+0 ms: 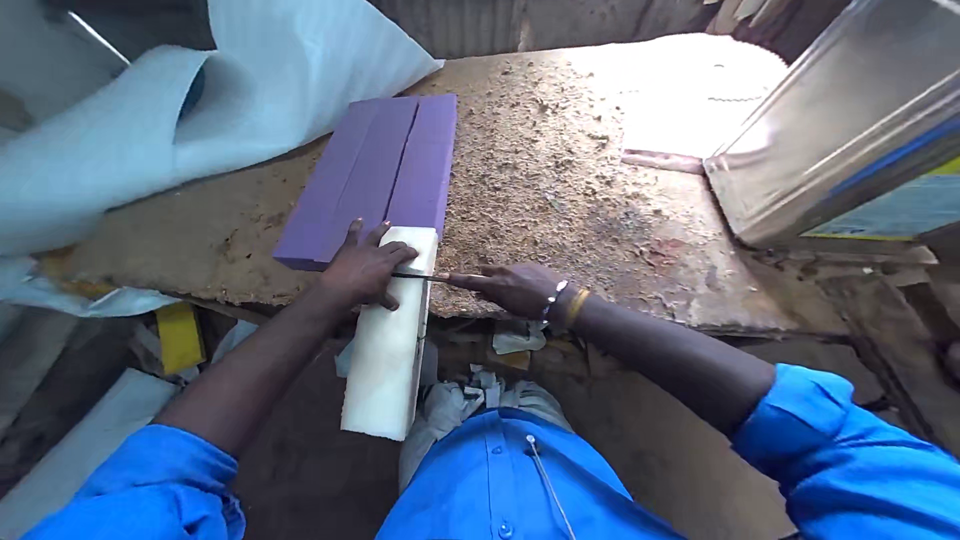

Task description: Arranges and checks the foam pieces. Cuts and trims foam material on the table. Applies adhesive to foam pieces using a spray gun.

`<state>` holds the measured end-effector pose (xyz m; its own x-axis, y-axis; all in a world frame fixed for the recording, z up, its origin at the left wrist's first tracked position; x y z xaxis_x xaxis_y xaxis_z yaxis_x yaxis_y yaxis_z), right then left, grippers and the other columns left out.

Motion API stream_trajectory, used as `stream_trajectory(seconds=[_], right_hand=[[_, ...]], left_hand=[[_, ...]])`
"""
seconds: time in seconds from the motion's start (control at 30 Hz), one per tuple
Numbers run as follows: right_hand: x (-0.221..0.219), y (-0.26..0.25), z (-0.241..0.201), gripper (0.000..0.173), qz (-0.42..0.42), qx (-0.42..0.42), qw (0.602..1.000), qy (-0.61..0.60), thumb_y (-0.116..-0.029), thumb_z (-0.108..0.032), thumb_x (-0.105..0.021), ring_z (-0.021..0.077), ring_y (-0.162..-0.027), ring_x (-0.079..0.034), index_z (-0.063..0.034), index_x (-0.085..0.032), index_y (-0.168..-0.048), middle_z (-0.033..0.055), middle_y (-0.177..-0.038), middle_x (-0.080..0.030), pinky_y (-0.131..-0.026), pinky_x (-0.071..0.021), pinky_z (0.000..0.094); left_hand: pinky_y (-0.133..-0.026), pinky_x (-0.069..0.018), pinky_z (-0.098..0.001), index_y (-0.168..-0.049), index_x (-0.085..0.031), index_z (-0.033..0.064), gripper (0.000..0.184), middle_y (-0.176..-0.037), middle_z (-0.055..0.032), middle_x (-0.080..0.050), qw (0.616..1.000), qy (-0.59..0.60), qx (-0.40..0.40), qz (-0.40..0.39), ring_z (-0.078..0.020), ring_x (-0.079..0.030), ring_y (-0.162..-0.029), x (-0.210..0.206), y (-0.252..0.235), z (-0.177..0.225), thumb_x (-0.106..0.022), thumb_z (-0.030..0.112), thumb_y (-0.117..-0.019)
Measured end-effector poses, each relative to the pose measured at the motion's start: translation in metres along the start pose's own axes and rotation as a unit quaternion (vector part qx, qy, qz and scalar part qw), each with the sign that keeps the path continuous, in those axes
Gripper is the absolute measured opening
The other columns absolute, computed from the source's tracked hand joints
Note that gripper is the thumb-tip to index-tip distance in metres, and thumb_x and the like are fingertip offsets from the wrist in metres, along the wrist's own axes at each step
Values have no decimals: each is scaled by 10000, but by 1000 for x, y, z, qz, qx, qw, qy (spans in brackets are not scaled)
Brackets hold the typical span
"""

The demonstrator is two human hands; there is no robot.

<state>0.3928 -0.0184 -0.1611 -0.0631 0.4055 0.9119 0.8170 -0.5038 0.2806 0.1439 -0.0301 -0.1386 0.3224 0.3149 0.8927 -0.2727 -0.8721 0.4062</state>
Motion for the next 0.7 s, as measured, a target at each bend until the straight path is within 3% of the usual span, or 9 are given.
stream_trajectory(seconds=[0.1, 0.2, 0.3, 0.4, 0.47, 0.57, 0.7], right_hand=[[-2, 50, 34, 630, -7, -2, 1000, 16, -1053, -233, -542, 324, -821, -696, -510, -309, -1567, 111, -1117, -675, -692, -581, 551], [-10, 84, 66, 597, -23, -11, 999, 39, -1060, -344, -537, 271, -754, -681, -510, -288, -1576, 75, -1042, -664, -649, -577, 511], [-6, 54, 47, 552, -27, -20, 999, 27, -1082, -366, -479, 307, -830, -700, -533, -280, -1569, 89, -1143, -675, -703, -578, 548], [-14, 23, 29, 577, -9, -13, 1000, 23, -1085, -319, -471, 332, -802, -692, -552, -258, -1568, 109, -1136, -664, -666, -569, 558], [-16, 43, 42, 619, -14, -16, 999, 26, -1064, -264, -509, 320, -802, -694, -543, -276, -1565, 103, -1121, -669, -664, -575, 550], [-18, 84, 72, 587, -19, -14, 999, 40, -1067, -315, -521, 280, -772, -682, -533, -296, -1563, 76, -1042, -659, -649, -575, 512], [-18, 47, 51, 546, -23, -24, 999, 24, -1080, -342, -482, 313, -838, -697, -540, -303, -1556, 84, -1132, -675, -695, -572, 555]], left_hand=[[-1206, -61, -710, -1547, -414, 382, 1035, -1609, 109, -416, 1000, 12, 9, -3, -305, -190, -1571, 0, -1, 2, -857, 663, -656], [-1204, -61, -717, -1553, -410, 353, 1094, -1613, 85, -415, 1000, 20, 10, 7, -310, -193, -1571, -3, 1, 5, -871, 673, -614], [-1209, -42, -713, -1547, -417, 347, 1103, -1614, 82, -410, 1000, 18, 10, 3, -306, -173, -1577, 0, -2, 4, -890, 654, -599], [-1207, -37, -716, -1553, -409, 351, 1094, -1621, 88, -400, 1000, 12, 3, 4, -304, -167, -1579, -2, -1, 3, -875, 667, -615], [-1206, -32, -718, -1572, -371, 360, 1121, -1640, 90, -370, 1000, 14, 2, 7, -302, -152, -1583, -2, 0, 3, -868, 681, -619], [-1203, -37, -719, -1599, -321, 356, 1191, -1661, 74, -333, 1000, 18, 5, 3, -314, -130, -1586, -4, 0, 7, -878, 685, -599], [-1213, -59, -704, -1587, -345, 347, 1192, -1653, 56, -351, 1000, 18, 12, -2, -323, -156, -1579, -3, 2, 7, -901, 658, -579]])
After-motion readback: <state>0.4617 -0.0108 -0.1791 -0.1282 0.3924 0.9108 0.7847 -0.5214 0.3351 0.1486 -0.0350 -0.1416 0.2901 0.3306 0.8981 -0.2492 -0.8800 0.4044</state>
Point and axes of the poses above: each hand's wrist, its own y-axis away from the middle knuckle, its own x-axis out of the back of the hand, z = x × y, the point moved 5 cm from there along -y, towards the middle knuckle
